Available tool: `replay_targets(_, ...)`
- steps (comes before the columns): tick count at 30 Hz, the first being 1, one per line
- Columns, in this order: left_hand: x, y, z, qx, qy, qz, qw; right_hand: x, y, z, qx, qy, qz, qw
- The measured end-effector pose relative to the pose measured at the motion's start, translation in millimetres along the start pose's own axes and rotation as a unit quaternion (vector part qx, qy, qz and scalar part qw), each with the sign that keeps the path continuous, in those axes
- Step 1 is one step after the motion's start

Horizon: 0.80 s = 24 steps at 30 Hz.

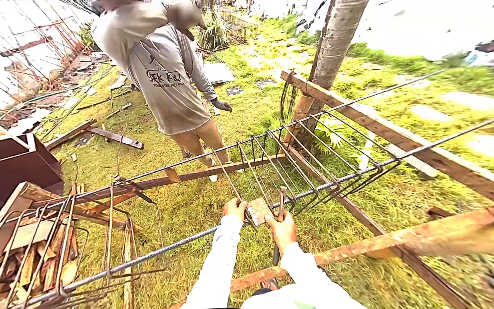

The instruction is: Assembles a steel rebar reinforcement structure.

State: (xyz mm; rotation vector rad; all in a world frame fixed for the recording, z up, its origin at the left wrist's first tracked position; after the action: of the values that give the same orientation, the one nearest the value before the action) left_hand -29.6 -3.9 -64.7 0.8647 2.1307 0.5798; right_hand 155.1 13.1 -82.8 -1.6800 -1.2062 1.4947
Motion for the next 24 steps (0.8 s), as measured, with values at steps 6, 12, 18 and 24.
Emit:
replay_targets(6, -1, -2, -4, -0.01, -0.002, 0.01, 1.0, -3, 0, 2, -0.016, -0.007, 0.012, 1.0)
replay_targets(12, 0, -12, -7, -0.005, -0.032, 0.038, 0.999, -9, 5, 6, -0.017, -0.026, 0.013, 0.999)
replay_targets(18, 0, -9, -3, -0.027, -0.03, 0.041, 0.998, -2, 3, 0, 0.014, -0.028, 0.028, 0.999)
replay_targets(24, 2, -9, -4, -0.031, -0.05, 0.055, 0.997, 3, -1, -3, 0.06, -0.035, 0.063, 0.996)
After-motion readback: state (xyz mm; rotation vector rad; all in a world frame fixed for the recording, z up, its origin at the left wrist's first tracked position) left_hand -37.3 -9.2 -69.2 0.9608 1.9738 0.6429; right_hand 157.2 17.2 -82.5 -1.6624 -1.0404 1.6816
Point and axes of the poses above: each hand's wrist, its own x-axis towards the middle knuckle, its own z-axis out of the palm, y = z × x, the point moved 2 cm from there along x, towards the middle knuckle, and after that the axes turned 2 degrees about -z, right-handed, at the moved point
